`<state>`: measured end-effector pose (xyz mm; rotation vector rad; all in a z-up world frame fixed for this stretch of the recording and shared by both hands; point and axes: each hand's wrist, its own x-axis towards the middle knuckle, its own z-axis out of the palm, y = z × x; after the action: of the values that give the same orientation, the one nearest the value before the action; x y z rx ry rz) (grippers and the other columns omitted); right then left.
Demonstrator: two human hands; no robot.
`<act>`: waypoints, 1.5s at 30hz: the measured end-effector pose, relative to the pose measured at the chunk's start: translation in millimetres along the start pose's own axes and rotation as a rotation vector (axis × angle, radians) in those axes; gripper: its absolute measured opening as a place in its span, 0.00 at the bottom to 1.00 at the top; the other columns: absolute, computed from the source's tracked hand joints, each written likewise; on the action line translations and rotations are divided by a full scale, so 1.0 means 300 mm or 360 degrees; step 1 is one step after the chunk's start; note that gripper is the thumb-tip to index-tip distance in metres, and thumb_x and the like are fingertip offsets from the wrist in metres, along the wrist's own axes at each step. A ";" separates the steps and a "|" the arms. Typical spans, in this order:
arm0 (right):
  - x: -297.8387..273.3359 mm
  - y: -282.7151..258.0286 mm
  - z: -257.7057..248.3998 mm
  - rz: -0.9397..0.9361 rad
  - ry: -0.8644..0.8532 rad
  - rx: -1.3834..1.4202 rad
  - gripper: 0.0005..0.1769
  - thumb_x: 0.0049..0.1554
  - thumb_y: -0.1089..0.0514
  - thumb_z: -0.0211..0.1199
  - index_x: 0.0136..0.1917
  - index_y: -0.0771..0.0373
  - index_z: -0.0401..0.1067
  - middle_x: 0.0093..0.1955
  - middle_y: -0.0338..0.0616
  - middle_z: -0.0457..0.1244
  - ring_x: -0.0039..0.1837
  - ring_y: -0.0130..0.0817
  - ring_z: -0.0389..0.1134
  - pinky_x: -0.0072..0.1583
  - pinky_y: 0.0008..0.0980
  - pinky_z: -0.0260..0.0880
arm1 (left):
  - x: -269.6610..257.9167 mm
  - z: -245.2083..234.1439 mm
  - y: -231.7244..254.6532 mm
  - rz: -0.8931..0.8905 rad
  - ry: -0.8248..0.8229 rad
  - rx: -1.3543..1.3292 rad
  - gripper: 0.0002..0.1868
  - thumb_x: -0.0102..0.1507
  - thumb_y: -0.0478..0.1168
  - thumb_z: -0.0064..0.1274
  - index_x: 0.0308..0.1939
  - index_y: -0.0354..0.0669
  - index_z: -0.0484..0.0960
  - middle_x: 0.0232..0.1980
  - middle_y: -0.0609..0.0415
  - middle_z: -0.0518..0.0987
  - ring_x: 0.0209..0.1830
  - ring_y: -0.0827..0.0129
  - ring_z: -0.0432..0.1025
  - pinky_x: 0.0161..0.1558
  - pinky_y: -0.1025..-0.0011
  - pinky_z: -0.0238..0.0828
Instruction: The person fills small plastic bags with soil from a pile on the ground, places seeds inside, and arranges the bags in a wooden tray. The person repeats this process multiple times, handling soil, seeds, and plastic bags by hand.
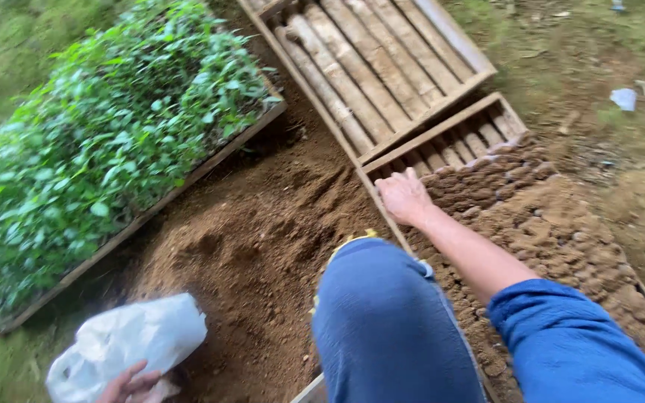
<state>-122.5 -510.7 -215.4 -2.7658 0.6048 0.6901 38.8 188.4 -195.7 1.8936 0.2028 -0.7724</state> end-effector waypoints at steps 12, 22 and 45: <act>0.067 -0.186 -0.276 -0.0223 0.0286 0.0856 0.15 0.62 0.47 0.67 0.46 0.62 0.74 0.54 0.47 0.70 0.48 0.38 0.67 0.51 0.39 0.63 | -0.428 0.059 0.761 0.0021 0.0289 0.0927 0.26 0.60 0.41 0.61 0.63 0.49 0.79 0.38 0.59 0.84 0.34 0.76 0.73 0.42 0.74 0.68; -0.003 -0.661 -0.649 -0.1467 0.0667 0.0186 0.61 0.37 0.43 0.71 0.81 0.64 0.64 0.78 0.77 0.55 0.81 0.63 0.52 0.78 0.57 0.48 | -0.537 -0.140 0.708 -0.0345 0.0310 0.1178 0.33 0.65 0.39 0.54 0.74 0.59 0.64 0.53 0.57 0.83 0.54 0.63 0.77 0.60 0.61 0.68; -0.461 -1.104 -0.514 -0.1198 -0.0210 -0.0246 0.35 0.56 0.32 0.56 0.75 0.33 0.60 0.71 0.31 0.64 0.68 0.37 0.67 0.63 0.43 0.71 | -0.155 -0.024 0.129 -0.0593 0.0068 0.0101 0.06 0.69 0.39 0.55 0.44 0.42 0.85 0.35 0.55 0.81 0.29 0.73 0.68 0.35 0.75 0.67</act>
<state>-26.2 -217.7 24.4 -2.7295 -0.5223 0.7311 23.7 186.5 -136.7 1.9592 0.5754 -0.9960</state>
